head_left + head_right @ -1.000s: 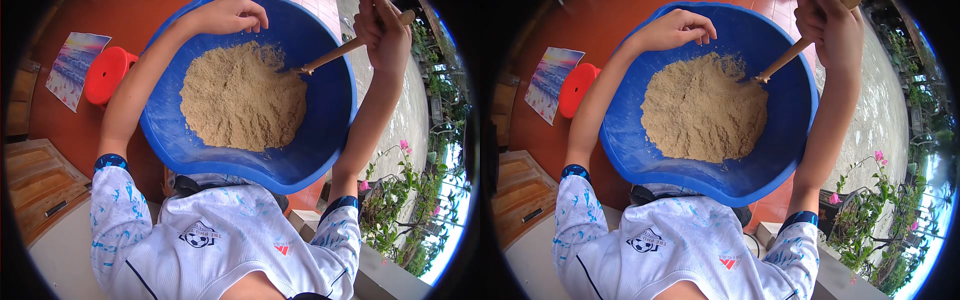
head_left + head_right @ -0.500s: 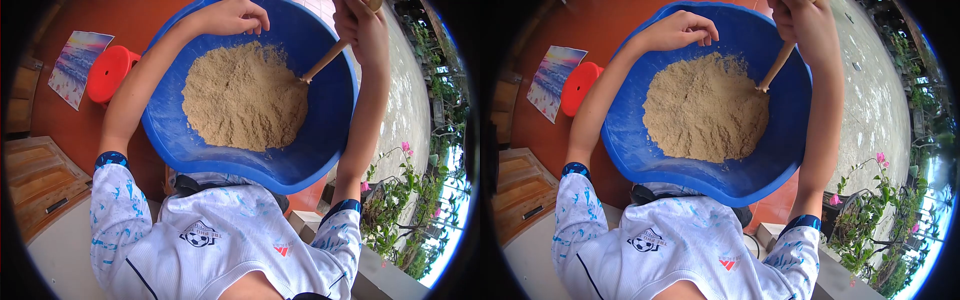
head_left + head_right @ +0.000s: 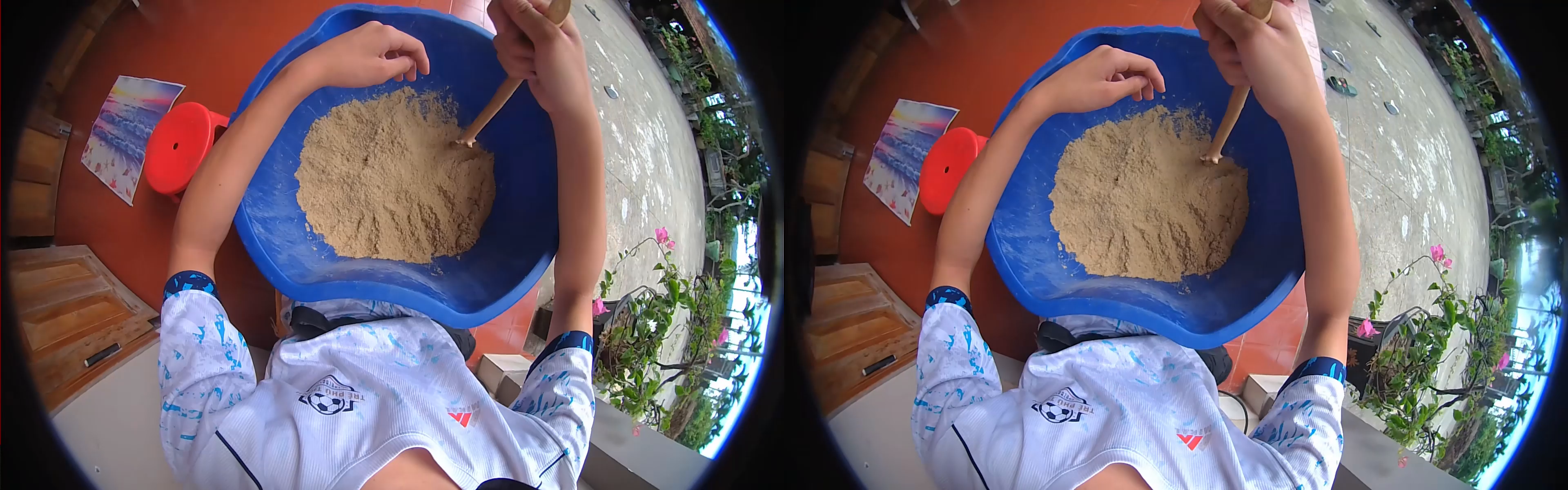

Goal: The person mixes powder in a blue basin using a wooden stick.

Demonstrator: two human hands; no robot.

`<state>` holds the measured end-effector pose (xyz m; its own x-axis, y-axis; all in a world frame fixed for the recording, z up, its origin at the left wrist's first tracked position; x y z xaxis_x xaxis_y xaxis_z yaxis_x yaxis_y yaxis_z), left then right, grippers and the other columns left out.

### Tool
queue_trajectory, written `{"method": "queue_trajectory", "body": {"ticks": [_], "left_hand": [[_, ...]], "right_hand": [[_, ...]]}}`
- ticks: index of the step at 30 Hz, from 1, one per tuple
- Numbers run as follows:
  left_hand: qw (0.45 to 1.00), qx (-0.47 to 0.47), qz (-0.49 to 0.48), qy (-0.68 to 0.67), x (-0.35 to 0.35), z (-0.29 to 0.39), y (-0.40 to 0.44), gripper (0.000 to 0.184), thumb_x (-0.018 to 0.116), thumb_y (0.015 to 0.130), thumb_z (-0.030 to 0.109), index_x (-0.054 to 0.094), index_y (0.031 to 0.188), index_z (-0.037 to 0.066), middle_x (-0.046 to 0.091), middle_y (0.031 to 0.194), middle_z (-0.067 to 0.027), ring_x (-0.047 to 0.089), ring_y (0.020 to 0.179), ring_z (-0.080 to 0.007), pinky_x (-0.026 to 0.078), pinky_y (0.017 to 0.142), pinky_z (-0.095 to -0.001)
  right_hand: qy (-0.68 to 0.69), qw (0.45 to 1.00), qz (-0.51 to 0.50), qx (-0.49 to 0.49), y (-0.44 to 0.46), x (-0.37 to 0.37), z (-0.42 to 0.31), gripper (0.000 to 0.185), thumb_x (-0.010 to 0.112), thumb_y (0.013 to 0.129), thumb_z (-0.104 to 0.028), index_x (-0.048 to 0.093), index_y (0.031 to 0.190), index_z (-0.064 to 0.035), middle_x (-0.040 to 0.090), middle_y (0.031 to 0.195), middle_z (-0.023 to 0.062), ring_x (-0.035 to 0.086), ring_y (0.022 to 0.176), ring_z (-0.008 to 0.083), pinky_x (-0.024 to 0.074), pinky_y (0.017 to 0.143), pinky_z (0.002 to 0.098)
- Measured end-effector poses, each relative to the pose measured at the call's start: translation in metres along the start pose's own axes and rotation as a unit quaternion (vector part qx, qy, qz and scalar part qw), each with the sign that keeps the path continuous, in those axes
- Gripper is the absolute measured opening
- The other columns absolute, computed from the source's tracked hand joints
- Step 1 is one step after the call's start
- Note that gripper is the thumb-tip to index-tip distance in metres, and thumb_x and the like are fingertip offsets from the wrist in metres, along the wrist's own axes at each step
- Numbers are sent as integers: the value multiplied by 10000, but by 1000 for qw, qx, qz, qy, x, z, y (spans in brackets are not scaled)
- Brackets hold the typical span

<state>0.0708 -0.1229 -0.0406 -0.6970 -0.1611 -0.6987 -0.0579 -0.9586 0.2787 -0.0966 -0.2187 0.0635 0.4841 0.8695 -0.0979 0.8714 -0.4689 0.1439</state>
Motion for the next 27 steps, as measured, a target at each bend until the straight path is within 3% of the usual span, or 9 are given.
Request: {"method": "queue_trajectory", "body": {"ticks": [4,7,9,13,17,21,23,25,27], "left_hand": [[999,-31,-15,-31,-2,6,-1,260,496,917,43,709,1065,24,726,898,-62,681,852,-127,540,776,-278],[998,-31,5,-49,-3,6,-2,311,479,866,42,728,1051,25,734,872,-82,692,820,-153,540,725,-291],[998,-28,2,-53,-2,6,-1,309,478,868,39,725,1050,17,734,866,-82,693,821,-155,544,723,-299],[997,-54,-28,-52,1,8,-1,269,496,911,31,709,1074,11,730,905,-77,684,848,-145,547,794,-290],[997,-44,-21,-62,4,14,-1,266,502,908,51,718,1054,1,744,892,-94,698,819,-146,550,718,-301],[997,-42,-22,-54,4,14,-2,258,511,921,64,717,1065,6,746,900,-99,698,823,-151,548,711,-306],[998,-35,-37,-41,4,15,-2,258,513,922,72,719,1067,11,747,905,-102,695,808,-153,547,708,-303],[998,-40,-32,-36,5,12,-1,258,514,928,84,719,1069,17,743,894,-98,688,792,-154,545,709,-305],[997,-43,-40,-56,6,16,-1,259,511,933,91,719,1069,20,738,878,-93,682,779,-152,544,707,-309]], "right_hand": [[62,998,-15,-20,2,-15,-5,428,497,1066,-379,502,755,-86,350,538,-72,264,403,41,185,384,229],[141,984,-86,-66,2,-26,-17,411,545,1028,-314,617,739,-31,498,552,-10,450,449,80,341,423,271],[-89,987,75,-108,-5,-12,-19,435,537,1052,-358,517,712,-87,333,555,-88,248,449,17,140,420,224],[33,998,-47,19,-8,4,-9,481,499,1062,-414,475,701,-97,295,541,-88,230,442,16,153,411,226],[99,994,-21,-47,-9,-14,-19,502,484,1064,-429,459,690,-95,293,537,-86,231,435,19,152,407,224],[-46,992,66,-94,-17,-17,-34,483,497,1065,-397,481,699,-82,295,537,-85,234,434,24,154,407,229],[-133,990,33,-18,-17,-8,-27,468,511,1061,-382,493,708,-75,294,543,-86,230,439,24,149,408,238],[-87,996,-19,-7,-8,-9,-12,505,490,1062,-423,529,709,-63,371,522,-58,297,424,32,191,399,239],[148,981,-124,-32,-6,-6,-6,509,448,1074,-442,503,731,-71,318,519,-66,258,416,32,175,396,238]]}}
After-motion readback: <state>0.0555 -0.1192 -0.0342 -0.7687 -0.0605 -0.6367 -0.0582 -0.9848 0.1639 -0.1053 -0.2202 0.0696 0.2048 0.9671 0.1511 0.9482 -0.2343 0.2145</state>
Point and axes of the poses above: each hand's wrist, its own y-axis towards the middle knuckle, its own x-axis out of the palm, z = x × y, the point moved 3 cm from there along y, towards the middle knuckle
